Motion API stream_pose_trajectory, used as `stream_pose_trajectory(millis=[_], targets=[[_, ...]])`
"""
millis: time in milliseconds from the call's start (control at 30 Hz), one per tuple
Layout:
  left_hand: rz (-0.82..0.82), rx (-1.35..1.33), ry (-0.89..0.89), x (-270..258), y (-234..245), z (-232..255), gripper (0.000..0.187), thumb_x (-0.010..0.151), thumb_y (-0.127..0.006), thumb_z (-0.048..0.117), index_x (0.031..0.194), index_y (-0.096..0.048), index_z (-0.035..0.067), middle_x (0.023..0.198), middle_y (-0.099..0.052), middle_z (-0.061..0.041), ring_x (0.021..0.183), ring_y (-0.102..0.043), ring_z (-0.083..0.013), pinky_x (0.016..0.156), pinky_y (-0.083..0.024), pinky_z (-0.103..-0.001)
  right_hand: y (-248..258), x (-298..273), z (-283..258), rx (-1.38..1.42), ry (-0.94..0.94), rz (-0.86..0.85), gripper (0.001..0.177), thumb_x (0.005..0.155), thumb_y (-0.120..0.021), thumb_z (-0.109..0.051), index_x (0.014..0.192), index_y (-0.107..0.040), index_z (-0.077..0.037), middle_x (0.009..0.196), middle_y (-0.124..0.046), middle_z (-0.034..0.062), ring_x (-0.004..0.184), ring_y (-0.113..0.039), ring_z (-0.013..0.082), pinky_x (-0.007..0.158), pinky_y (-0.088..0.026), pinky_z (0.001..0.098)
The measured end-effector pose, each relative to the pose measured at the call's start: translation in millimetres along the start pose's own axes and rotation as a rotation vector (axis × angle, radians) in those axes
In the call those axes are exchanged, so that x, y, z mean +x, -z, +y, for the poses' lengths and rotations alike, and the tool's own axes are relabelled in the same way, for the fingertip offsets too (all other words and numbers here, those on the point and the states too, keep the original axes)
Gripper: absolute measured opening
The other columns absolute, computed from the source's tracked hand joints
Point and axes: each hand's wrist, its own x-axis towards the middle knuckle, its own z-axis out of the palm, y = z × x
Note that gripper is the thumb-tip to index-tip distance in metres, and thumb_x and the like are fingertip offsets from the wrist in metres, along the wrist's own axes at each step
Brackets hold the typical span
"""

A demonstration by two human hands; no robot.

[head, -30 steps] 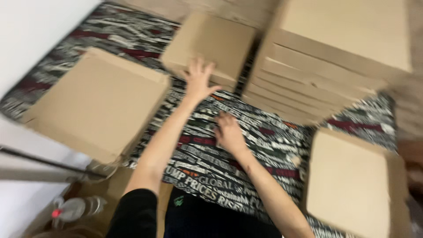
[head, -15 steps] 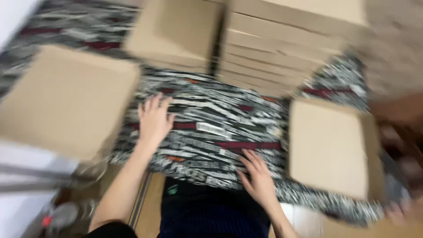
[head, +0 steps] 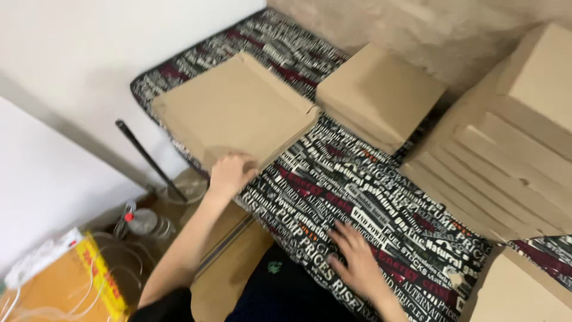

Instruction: The person assembles cardboard pizza-style boxes by folding the pre-scored flaps and tucking them into place to form the sides and lid, repeating the process for multiple boxes.

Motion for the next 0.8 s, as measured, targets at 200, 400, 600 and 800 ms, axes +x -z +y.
stream_pose_trajectory(millis=[200, 400, 600, 800], targets=[[-0.038, -0.066, -0.003, 31, 9, -39, 0.027, 0.105, -0.096, 0.043, 0.128, -0.098, 0.029, 0.142, -0.094, 0.004, 0.126, -0.088, -0.0291, 0.113, -0.068, -0.054, 15, 87, 2, 0.076, 0.03, -0.086, 0.062, 0.115, -0.082, -0.042, 0.169, -0.066, -0.016, 0.187, -0.052, 0.0142, 0.179, -0.042, 0.0412, 0.142, -0.039, 0.069], [-0.166, -0.066, -0.11, 37, 18, -45, 0.048, 0.092, -0.104, 0.055, 0.131, -0.098, 0.027, 0.145, -0.093, 0.004, 0.128, -0.089, -0.0252, 0.115, -0.067, -0.048, -10, 118, 20, 0.051, 0.051, 0.195, 0.029, 0.119, -0.077, -0.041, 0.128, -0.079, -0.013, 0.138, -0.07, 0.0112, 0.135, -0.063, 0.0345, 0.116, -0.053, 0.0509], [-0.176, -0.158, -0.223, 45, 20, -71, 0.063, 0.088, -0.094, 0.066, 0.138, -0.094, 0.028, 0.14, -0.09, 0.001, 0.112, -0.084, -0.0247, 0.095, -0.061, -0.045, -13, 112, 22, 0.105, 0.077, 0.244, 0.026, 0.119, -0.077, -0.034, 0.134, -0.079, -0.013, 0.142, -0.071, 0.0105, 0.148, -0.063, 0.0354, 0.125, -0.051, 0.0515], [-0.109, -0.021, -0.371, 33, 31, -60, 0.052, 0.089, -0.074, 0.042, 0.126, -0.098, 0.014, 0.142, -0.092, -0.005, 0.134, -0.083, -0.0309, 0.111, -0.07, -0.054, -21, 113, 29, 0.095, 0.044, 0.238, 0.027, 0.116, -0.079, -0.036, 0.132, -0.081, -0.015, 0.142, -0.071, 0.0104, 0.147, -0.062, 0.0356, 0.125, -0.051, 0.0531]])
